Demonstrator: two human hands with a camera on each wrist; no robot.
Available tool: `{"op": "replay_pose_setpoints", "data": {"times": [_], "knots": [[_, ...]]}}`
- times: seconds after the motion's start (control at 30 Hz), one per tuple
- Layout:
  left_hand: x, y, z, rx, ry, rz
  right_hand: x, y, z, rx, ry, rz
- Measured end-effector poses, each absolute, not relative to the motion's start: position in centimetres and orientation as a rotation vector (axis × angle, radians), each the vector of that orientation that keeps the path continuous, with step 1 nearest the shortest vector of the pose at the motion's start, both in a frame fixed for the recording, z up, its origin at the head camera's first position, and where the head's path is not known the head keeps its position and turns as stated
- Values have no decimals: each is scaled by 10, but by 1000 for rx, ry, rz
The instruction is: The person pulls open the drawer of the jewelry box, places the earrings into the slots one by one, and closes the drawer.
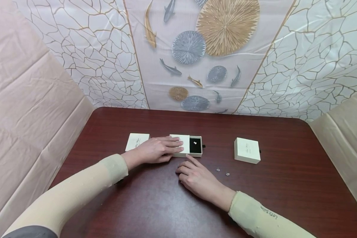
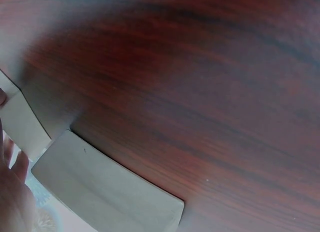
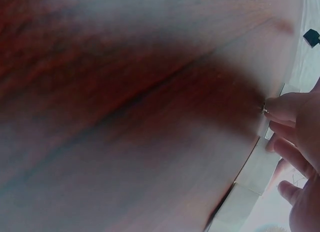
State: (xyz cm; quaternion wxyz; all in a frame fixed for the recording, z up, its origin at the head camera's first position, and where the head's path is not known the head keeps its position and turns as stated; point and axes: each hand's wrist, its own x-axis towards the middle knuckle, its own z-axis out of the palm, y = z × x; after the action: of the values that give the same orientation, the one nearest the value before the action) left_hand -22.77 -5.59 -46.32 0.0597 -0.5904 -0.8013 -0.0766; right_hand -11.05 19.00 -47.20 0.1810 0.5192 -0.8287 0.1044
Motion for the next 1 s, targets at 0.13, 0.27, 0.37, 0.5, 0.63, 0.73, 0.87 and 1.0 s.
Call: {"op": "replay_pose_setpoints", "data": {"times": [0.13, 0.27, 0.37, 0.5, 0.63, 0.73, 0.87, 1.0], "knots": [[-228, -56, -464, -1791, -2416, -227, -112, 190, -473, 1470, -2343, 290], [-228, -56, -464, -1790, -2408, -221, -113, 190, -473, 1467, -2351, 287], [-228, -56, -465, -1792, -2400, -231, -113, 190, -472, 1458, -2360, 297], [-228, -57, -465, -1792, -2400, -244, -114, 191, -468, 1437, -2381, 315], [-228, -57, -466, -1783, -2407, -261, -115, 194, -462, 1407, -2418, 340], [-229, -57, -465, -1779, -2406, -259, -117, 197, -457, 1376, -2457, 360], [-229, -57, -465, -1783, -2410, -248, -120, 201, -449, 1308, -2505, 420], [-229, -56, -464, -1789, -2410, -258, -125, 205, -443, 1251, -2519, 536]]}}
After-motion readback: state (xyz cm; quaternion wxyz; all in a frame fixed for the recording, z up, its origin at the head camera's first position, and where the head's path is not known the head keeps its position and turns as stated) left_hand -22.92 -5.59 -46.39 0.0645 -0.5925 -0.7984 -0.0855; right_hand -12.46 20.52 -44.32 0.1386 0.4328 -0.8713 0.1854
